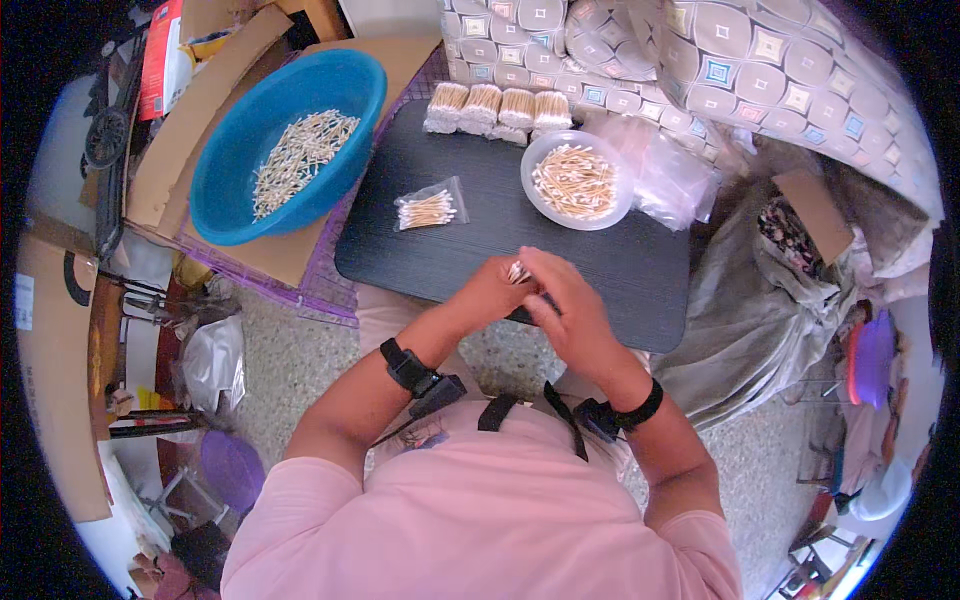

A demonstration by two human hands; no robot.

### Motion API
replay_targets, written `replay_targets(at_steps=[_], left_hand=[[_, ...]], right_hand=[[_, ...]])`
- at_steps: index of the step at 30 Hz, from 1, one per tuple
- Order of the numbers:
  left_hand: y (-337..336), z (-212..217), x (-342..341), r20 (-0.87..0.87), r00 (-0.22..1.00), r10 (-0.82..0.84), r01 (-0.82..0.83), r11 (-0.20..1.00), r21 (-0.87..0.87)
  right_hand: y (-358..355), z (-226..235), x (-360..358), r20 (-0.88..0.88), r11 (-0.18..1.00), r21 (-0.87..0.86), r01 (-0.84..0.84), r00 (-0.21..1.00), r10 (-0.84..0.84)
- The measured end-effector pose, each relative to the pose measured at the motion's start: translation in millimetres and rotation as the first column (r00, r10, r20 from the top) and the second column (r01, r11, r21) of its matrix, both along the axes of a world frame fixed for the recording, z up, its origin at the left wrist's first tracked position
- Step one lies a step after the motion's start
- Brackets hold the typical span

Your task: The person is sorting and packing cotton swabs into small plastic bags.

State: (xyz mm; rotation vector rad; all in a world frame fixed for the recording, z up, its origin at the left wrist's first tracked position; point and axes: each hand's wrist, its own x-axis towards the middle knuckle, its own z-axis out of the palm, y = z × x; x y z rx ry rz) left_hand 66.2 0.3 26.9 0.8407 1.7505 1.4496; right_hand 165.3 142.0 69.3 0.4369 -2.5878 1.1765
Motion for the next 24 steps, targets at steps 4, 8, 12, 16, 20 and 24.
replay_targets(at_steps=[4,8,12,16,20,24], left_hand=[[-6,-22,-8,-0.156,0.969,0.191,-0.186,0.981,0.051],[-10,-4,-8,-0.440,0.894,0.081,-0.197,0.955,-0.224],[-13,-16,-10,-0.270,0.953,0.136,-0.149,0.988,-0.031],[-19,-4,-20,-0.209,0.970,-0.127,0.119,0.992,-0.051],[-27,9,-24,-0.195,0.976,-0.091,0.040,0.967,-0.250],[-41,-7,-33,-0.144,0.981,-0.128,0.087,0.961,-0.263]], right_hand=[[4,-9,-10,0.151,0.954,-0.224,0.201,0.974,-0.170],[3,-23,-24,0.279,0.938,-0.294,0.185,0.955,-0.101],[-7,-33,-37,0.309,0.921,-0.368,0.131,0.951,-0.012],[-9,-37,-46,0.287,0.936,-0.349,0.039,0.956,0.067],[-4,-54,-51,0.441,0.827,-0.517,0.221,0.897,0.036],[-2,-50,-56,0.579,0.800,-0.542,0.256,0.805,0.134]])
